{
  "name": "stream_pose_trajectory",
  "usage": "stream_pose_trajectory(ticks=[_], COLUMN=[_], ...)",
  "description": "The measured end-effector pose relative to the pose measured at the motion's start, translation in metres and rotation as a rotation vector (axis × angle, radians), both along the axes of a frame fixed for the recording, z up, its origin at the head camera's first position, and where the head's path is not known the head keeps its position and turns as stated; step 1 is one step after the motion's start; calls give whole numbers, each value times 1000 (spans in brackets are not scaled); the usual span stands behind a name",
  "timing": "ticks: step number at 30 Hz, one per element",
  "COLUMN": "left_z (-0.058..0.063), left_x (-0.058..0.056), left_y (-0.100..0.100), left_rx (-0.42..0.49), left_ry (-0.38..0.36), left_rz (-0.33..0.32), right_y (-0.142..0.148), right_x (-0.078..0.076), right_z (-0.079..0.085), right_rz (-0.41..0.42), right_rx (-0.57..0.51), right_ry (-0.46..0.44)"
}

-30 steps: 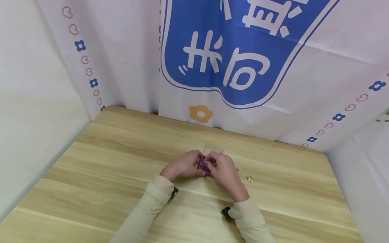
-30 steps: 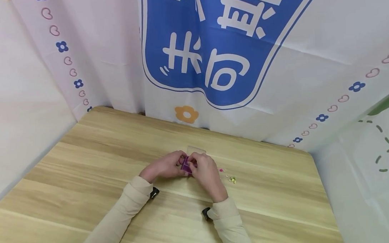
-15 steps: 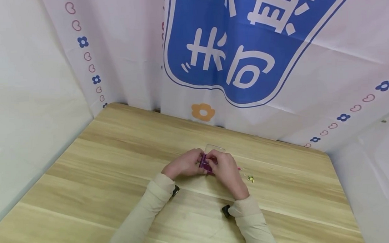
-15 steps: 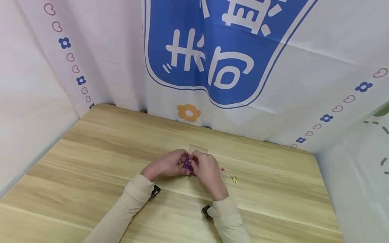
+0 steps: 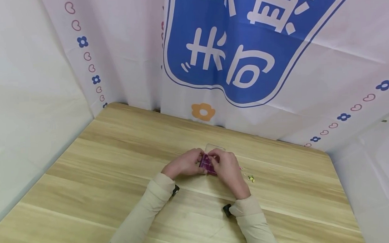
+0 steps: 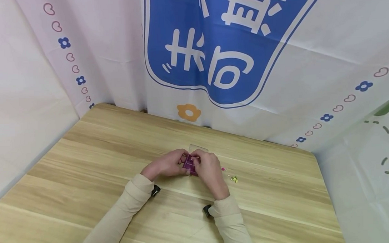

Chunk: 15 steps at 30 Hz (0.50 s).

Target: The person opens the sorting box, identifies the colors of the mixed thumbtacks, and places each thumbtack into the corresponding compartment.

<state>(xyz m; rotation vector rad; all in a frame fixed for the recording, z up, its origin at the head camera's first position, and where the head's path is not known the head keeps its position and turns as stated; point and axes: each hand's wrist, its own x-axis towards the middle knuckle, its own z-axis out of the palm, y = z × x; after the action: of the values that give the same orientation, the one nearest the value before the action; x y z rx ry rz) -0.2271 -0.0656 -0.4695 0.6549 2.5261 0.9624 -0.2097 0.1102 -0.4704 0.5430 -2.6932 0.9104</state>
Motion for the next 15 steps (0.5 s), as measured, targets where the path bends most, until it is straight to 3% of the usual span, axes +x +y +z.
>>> stream_pose_trajectory(ticks=[10,15], left_z=[0,0], left_x=[0,0], left_y=[0,0], left_rx=[-8,-10], left_ry=[-6,-7], left_rz=[10,11], right_y=[3,8], right_x=[2,2], right_z=[8,13], right_rz=[9,53], right_rx=[0,10], right_ry=[-18,-15])
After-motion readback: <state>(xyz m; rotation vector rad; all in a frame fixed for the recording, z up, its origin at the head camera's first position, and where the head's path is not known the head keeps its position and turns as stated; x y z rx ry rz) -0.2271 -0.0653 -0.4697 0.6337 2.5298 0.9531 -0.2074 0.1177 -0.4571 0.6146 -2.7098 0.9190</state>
